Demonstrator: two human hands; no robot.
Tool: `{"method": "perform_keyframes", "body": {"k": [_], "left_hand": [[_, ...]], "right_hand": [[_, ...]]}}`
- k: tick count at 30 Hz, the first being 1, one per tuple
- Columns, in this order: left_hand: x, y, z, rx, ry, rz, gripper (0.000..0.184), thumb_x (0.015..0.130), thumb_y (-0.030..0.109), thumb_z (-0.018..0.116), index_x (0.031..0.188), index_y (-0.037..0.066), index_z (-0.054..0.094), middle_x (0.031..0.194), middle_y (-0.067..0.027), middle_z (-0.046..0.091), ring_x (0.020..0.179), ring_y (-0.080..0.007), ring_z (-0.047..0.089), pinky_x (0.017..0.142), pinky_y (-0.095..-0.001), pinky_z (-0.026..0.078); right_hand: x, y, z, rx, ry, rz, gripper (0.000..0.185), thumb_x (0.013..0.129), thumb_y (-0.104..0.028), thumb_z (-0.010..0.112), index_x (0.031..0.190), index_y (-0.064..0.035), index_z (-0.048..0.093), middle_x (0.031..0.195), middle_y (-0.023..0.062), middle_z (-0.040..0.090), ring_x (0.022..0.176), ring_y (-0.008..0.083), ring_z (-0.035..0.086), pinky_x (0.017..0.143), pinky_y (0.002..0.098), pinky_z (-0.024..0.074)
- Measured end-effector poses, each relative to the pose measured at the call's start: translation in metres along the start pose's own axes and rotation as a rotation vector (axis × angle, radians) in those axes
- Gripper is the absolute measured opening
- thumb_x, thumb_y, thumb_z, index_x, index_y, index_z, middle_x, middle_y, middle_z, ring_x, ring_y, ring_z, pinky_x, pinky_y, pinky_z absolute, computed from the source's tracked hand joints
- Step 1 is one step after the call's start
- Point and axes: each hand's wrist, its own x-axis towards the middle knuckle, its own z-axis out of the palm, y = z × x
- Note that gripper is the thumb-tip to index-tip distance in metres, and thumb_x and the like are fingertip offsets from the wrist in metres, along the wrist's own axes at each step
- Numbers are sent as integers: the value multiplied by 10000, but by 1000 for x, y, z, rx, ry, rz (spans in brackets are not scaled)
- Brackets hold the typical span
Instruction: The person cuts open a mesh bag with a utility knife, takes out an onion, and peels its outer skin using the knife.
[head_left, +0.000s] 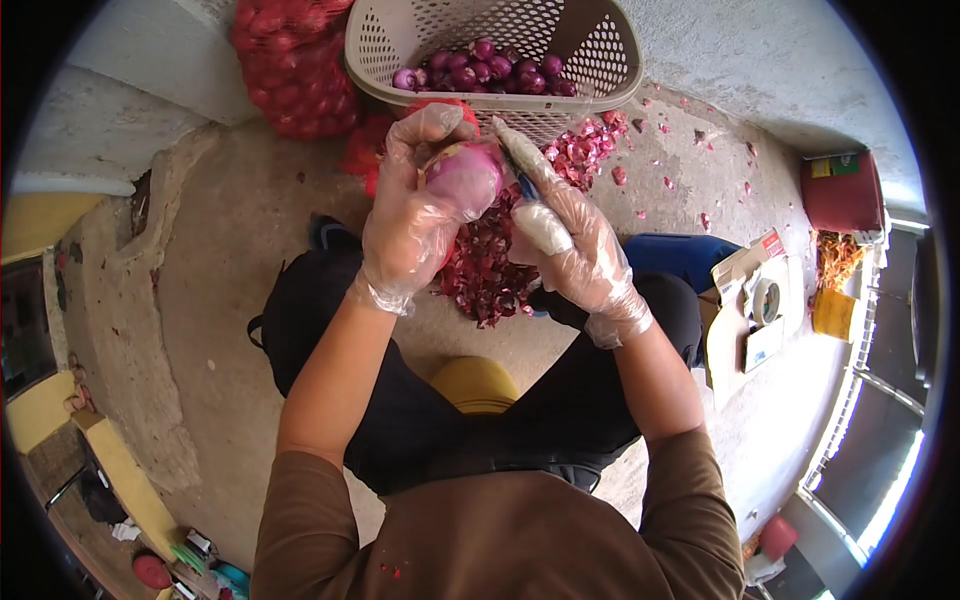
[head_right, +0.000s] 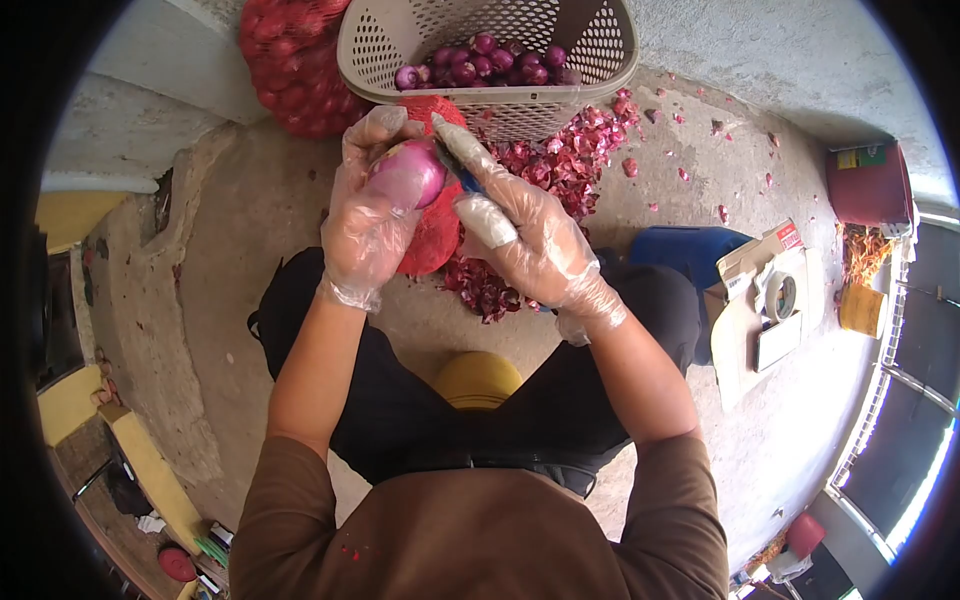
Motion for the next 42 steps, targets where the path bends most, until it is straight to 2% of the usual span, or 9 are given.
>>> {"method": "perform_keyframes", "body": {"k": [5, 11, 20, 26, 29, 32, 36, 39, 42], "left_hand": [[-2, -3, -1, -84, 23, -93, 597, 744, -6, 611, 1305, 98, 439, 1218, -89, 525, 1174, -212, 520, 1036, -383, 439], [4, 7, 5, -209, 2, -162, 466, 858, 40, 608, 1301, 71, 464, 1274, -130, 541, 1195, -282, 552, 1071, -457, 434], [6, 6, 5, -251, 67, -153, 437, 862, 71, 575, 1287, 49, 475, 1258, -139, 530, 1228, -316, 524, 1076, -475, 435], [4, 9, 1, -277, 11, -219, 477, 818, 77, 549, 1289, 70, 472, 1274, -118, 519, 1246, -311, 502, 1060, -475, 446], [3, 4, 4, -347, 92, -217, 483, 827, 105, 549, 1303, 87, 473, 1296, -102, 512, 1233, -302, 500, 1036, -484, 454], [3, 5, 1, -359, 85, -251, 498, 838, 135, 559, 1327, 105, 468, 1329, -75, 501, 1237, -263, 485, 1039, -485, 430], [0, 6, -2, -337, 97, -281, 516, 844, 154, 572, 1347, 125, 463, 1348, -42, 496, 1261, -211, 458, 1055, -466, 391], [0, 6, 1, -326, 108, -274, 515, 849, 165, 583, 1350, 133, 463, 1340, -34, 504, 1271, -196, 447, 1061, -456, 379], [1, 5, 2, -318, 98, -253, 489, 866, 168, 606, 1335, 135, 471, 1324, -53, 515, 1262, -208, 459, 1059, -457, 384]], "right_hand": [[0, 1, -1, 34, 11, -8, 550, 987, -210, 502, 1478, -19, 343, 1458, 166, 454, 1360, 210, 408, 1091, 330, 331], [1, 1, -4, 40, -3, -19, 582, 983, -204, 505, 1490, -11, 293, 1489, 170, 398, 1377, 224, 382, 1098, 332, 320], [2, 3, -6, -10, -17, -85, 641, 977, -197, 512, 1509, -5, 210, 1530, 183, 318, 1400, 255, 350, 1108, 338, 307], [3, 7, 1, -169, -33, -240, 685, 973, -193, 517, 1522, -1, 155, 1557, 191, 264, 1415, 275, 329, 1114, 343, 298], [3, 6, 5, -185, -42, -231, 708, 971, -191, 520, 1528, 1, 127, 1570, 195, 237, 1423, 285, 319, 1117, 345, 294], [0, -1, 5, -113, -58, -109, 672, 967, -168, 525, 1525, -21, 179, 1461, 247, 387, 1246, 320, 529, 1000, 357, 422], [-2, -6, 6, -180, -39, -60, 623, 964, -153, 522, 1516, -54, 251, 1133, 244, 623, 861, 316, 676, 812, 350, 506], [-1, -7, 6, -176, -13, -65, 591, 965, -149, 511, 1507, -68, 291, 867, 182, 644, 676, 273, 613, 744, 328, 500], [-1, -14, 6, -168, -15, 5, 579, 967, -152, 503, 1506, -75, 304, 764, 135, 621, 636, 201, 585, 723, 305, 495]]}}
